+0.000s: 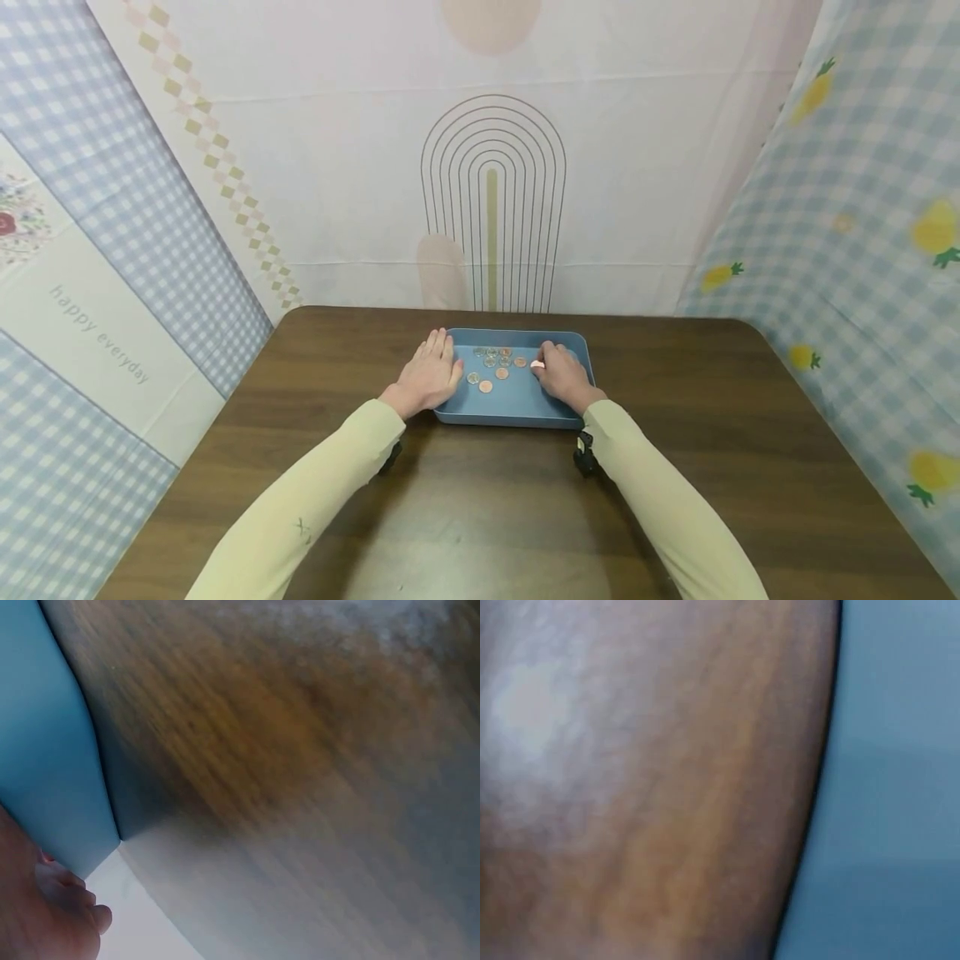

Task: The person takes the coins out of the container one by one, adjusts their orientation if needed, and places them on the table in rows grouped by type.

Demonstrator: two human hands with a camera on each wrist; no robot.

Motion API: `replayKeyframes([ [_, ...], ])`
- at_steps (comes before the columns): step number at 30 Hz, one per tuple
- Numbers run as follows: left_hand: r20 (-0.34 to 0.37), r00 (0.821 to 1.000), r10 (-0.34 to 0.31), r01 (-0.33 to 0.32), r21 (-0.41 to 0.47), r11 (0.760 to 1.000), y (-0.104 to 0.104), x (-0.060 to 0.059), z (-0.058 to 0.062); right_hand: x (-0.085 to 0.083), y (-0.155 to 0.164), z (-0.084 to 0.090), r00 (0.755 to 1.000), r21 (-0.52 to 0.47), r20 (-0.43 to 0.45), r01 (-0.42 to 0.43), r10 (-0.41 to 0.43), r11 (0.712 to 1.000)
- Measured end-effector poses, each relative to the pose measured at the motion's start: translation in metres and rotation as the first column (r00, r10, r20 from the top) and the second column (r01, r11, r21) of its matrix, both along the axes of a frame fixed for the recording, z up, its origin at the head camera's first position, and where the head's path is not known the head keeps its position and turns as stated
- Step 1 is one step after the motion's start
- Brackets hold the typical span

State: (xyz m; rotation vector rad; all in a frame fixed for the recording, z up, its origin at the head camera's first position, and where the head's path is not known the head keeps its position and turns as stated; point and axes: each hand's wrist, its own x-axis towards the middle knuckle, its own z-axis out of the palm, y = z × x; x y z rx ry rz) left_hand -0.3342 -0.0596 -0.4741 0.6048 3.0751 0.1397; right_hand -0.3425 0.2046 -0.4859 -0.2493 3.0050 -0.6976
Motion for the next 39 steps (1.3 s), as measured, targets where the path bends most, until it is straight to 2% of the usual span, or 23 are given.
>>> replayKeyframes([
  [8, 0.008, 1.000, 0.004, -0.004, 0.004, 1.000, -0.002, -0.001, -0.001, 0.003, 0.000, 0.005, 0.999, -0.058, 0.017, -0.047, 0.048, 0.997],
  [13, 0.001, 1.000, 0.004, -0.004, -0.008, 1.000, -0.002, -0.003, -0.001, 0.007, 0.003, 0.007, 0.998, -0.078, -0.009, -0.066, 0.066, 0.995],
  [23, -0.003, 1.000, 0.007, -0.007, -0.005, 1.000, 0.001, -0.002, 0.001, 0.025, 0.001, 0.014, 0.992, -0.117, -0.080, -0.109, 0.100, 0.987],
  [30, 0.004, 1.000, 0.007, -0.007, -0.001, 1.000, 0.002, -0.001, 0.001, 0.041, -0.005, 0.020, 0.991, -0.181, -0.108, -0.099, 0.081, 0.978],
  [33, 0.000, 1.000, 0.010, -0.010, -0.007, 1.000, 0.002, -0.001, 0.001, 0.047, -0.008, 0.024, 0.993, -0.217, -0.099, -0.090, 0.070, 0.972],
  [39, 0.006, 1.000, 0.011, -0.011, -0.012, 1.000, 0.002, 0.002, 0.001, 0.058, -0.018, 0.026, 0.988, -0.284, -0.124, -0.125, 0.093, 0.951],
])
